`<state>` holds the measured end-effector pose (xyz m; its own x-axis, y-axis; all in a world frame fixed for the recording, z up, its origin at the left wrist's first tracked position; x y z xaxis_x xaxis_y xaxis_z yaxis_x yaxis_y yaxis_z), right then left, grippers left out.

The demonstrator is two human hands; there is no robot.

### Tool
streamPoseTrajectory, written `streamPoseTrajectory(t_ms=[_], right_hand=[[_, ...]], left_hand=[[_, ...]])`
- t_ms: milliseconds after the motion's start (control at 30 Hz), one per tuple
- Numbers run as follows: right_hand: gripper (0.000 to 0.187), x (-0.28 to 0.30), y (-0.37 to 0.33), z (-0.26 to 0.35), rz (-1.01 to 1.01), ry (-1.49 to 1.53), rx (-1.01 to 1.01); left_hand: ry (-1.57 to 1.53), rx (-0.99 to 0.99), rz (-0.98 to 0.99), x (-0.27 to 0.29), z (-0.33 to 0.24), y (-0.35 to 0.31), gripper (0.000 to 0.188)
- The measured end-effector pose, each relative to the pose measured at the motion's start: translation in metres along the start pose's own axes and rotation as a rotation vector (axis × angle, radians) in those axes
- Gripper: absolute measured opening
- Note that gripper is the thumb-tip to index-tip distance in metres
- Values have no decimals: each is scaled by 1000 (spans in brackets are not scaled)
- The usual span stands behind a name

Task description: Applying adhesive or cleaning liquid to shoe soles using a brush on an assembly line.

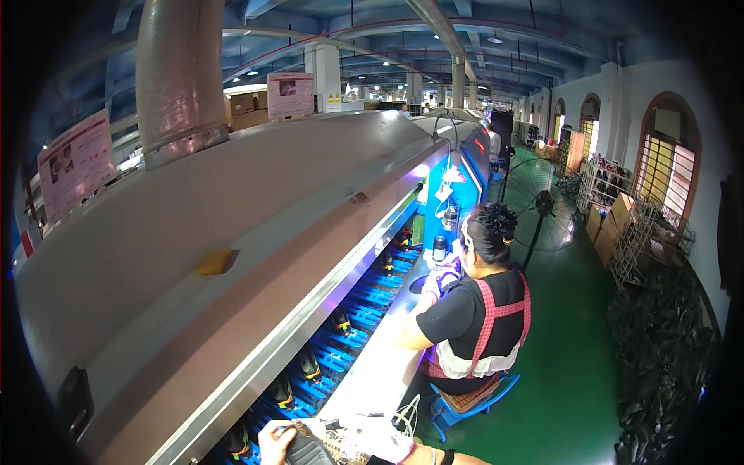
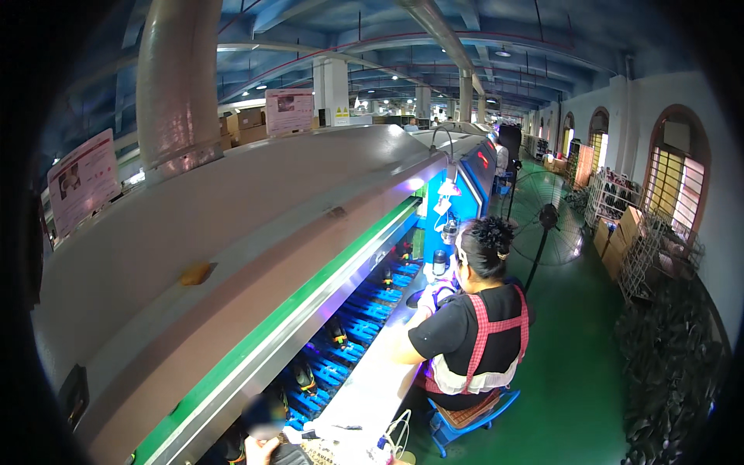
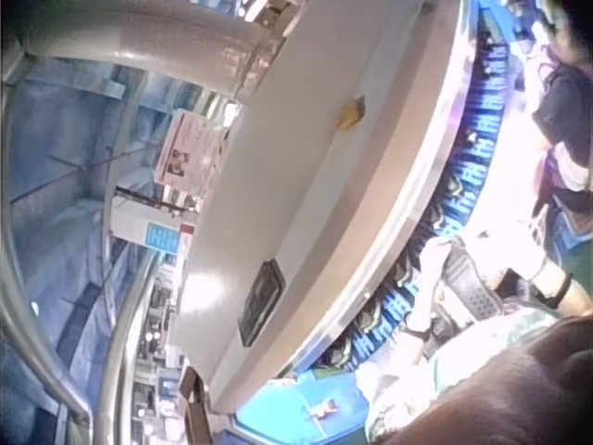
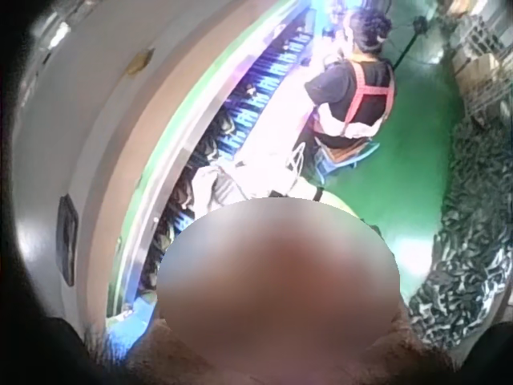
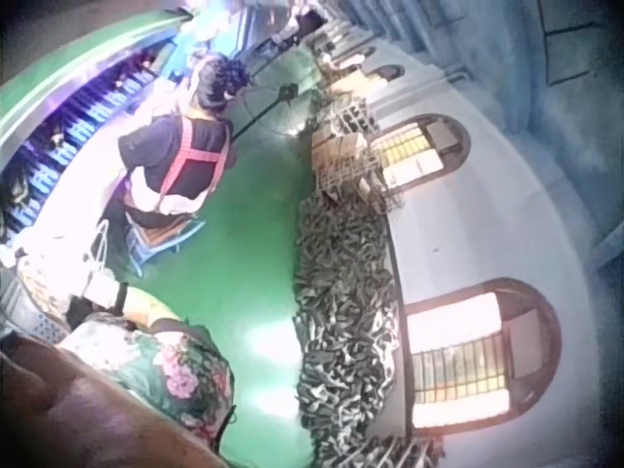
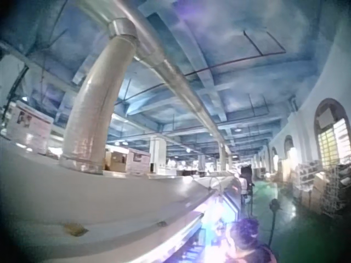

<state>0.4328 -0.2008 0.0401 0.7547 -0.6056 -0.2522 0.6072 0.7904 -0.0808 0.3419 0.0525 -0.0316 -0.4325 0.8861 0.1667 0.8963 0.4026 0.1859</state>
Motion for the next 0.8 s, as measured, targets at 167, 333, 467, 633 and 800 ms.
streamPoseTrajectory(t_ms=[167, 333, 467, 633, 800], right_hand=[[37, -14, -2, -19, 31, -549, 317], [29, -26, -6, -25, -117, -864, 503], [27, -36, -8, -15, -80, -1124, 488], [26, -51, -11, 1, -114, -944, 344], [26, -60, -7, 11, -150, -959, 237]], left_hand=[[-369, 159, 159, -52, -21, -10, 19], [-466, 219, 131, -58, -20, -1, 20], [-522, 244, 109, -56, -18, 1, 22], [-585, 262, 109, -56, -19, 5, 23], [-648, 279, 97, -53, -17, 5, 25]])
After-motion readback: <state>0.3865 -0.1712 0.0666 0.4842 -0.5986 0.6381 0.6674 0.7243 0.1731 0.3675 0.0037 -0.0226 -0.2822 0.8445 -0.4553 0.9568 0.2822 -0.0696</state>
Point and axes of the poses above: each hand's wrist, its own y-axis towards the middle knuckle, its own x-axis out of the back of the hand, z = x × y, the point moved 5 cm from there along y, towards the middle knuckle, and after that the axes turned 1 degree about -x, right-handed, at the moved point
